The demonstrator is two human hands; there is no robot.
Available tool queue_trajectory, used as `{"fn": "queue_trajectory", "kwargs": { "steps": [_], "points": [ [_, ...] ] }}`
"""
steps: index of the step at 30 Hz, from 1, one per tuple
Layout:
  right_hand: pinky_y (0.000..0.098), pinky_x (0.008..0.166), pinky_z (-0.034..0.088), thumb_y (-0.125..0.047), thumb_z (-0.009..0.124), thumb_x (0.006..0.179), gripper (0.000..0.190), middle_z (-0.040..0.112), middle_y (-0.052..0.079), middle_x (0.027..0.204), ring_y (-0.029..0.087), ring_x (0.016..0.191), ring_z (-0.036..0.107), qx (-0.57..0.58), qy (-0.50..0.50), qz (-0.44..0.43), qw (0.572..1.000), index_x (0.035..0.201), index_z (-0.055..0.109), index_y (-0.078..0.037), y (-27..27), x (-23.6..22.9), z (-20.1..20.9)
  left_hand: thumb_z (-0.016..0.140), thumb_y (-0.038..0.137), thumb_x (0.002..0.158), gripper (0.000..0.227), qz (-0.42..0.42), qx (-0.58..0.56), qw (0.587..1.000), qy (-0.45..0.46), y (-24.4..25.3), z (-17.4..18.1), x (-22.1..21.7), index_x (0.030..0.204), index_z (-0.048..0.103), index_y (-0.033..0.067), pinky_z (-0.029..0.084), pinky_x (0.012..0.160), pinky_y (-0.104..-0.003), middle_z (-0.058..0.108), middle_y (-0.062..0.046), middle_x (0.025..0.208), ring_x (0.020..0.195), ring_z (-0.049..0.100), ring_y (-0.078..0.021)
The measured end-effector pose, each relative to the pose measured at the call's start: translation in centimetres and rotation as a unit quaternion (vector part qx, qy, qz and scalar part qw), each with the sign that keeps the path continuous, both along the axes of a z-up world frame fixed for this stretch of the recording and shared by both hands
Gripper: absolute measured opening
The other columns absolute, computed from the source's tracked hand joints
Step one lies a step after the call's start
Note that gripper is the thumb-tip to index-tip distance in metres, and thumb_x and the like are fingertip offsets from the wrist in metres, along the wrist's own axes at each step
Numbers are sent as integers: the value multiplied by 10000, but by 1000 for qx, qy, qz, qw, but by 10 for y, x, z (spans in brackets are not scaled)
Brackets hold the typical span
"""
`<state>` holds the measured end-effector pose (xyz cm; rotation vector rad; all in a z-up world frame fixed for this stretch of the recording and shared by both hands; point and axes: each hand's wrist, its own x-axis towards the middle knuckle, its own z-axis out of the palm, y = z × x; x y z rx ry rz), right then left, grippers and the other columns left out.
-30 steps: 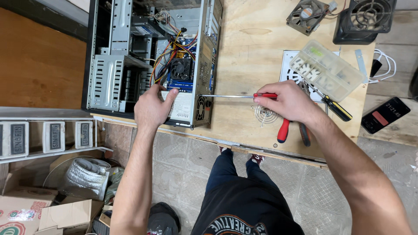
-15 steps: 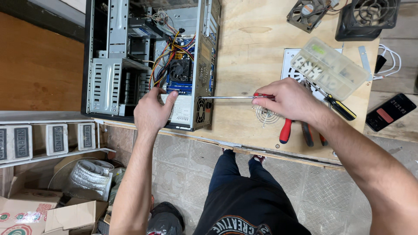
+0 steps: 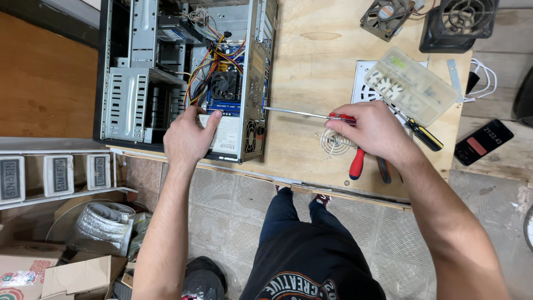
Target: The person installs a power supply unit into a desktop computer case. They place the unit into the rear compartment, select screws from a container, and use a screwdriver to secure the unit to the case.
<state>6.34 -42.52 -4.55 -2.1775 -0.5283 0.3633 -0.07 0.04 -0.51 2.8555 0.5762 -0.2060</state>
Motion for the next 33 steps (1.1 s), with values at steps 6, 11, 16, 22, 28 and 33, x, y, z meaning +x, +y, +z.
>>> {"fn": "queue_trajectory", "kwargs": {
  "steps": [6,11,16,22,28,33],
  "points": [
    [333,768,619,-199,821,1071,197,817,191,852,271,656,800,90,66,-76,991,1211,866,-68,-14,-25,-25,549,855,1097,718,13,13,1000,-1,-2,-1,0,1307,770,205,589,1031,-559,776,-185,1241,1168,788,-455],
    [305,673,627,-146,780,1079,208,803,158,782,264,472,759,151,119,-98,976,1230,833,-14,-21,-43,-43,494,886,1099,755,23,19,1000,4,-2,-4,2,1346,748,220,581,1050,-568,762,-178,1268,1190,779,-454],
    [300,534,611,-125,738,1092,215,804,170,743,301,434,753,189,151,-125,962,1231,805,24,-14,-60,-47,474,922,1088,804,23,32,999,10,3,-10,-1,1368,740,216,581,1070,-558,723,-151,1342,1221,770,-454],
    [284,543,540,-194,816,1055,243,719,141,611,141,519,682,172,123,-183,960,1228,858,-28,0,-91,-51,682,742,1118,626,-31,49,987,-149,5,-28,-9,1274,784,144,641,924,-559,654,-141,1379,1087,796,-467],
    [244,560,533,-237,811,1069,240,719,105,654,103,576,625,207,142,-258,933,1215,866,-55,15,-124,-70,856,308,1116,294,-183,82,881,-428,4,-24,-15,1261,750,75,630,980,-437,594,-123,1370,1221,724,-342],
    [223,552,474,-223,766,1115,217,706,93,657,96,622,579,266,118,-340,894,1210,862,-53,28,-152,-84,759,126,1123,162,-274,-64,854,-437,-49,14,-37,1256,727,38,579,1063,-438,643,-164,1279,1260,667,-365]
  ]
}}
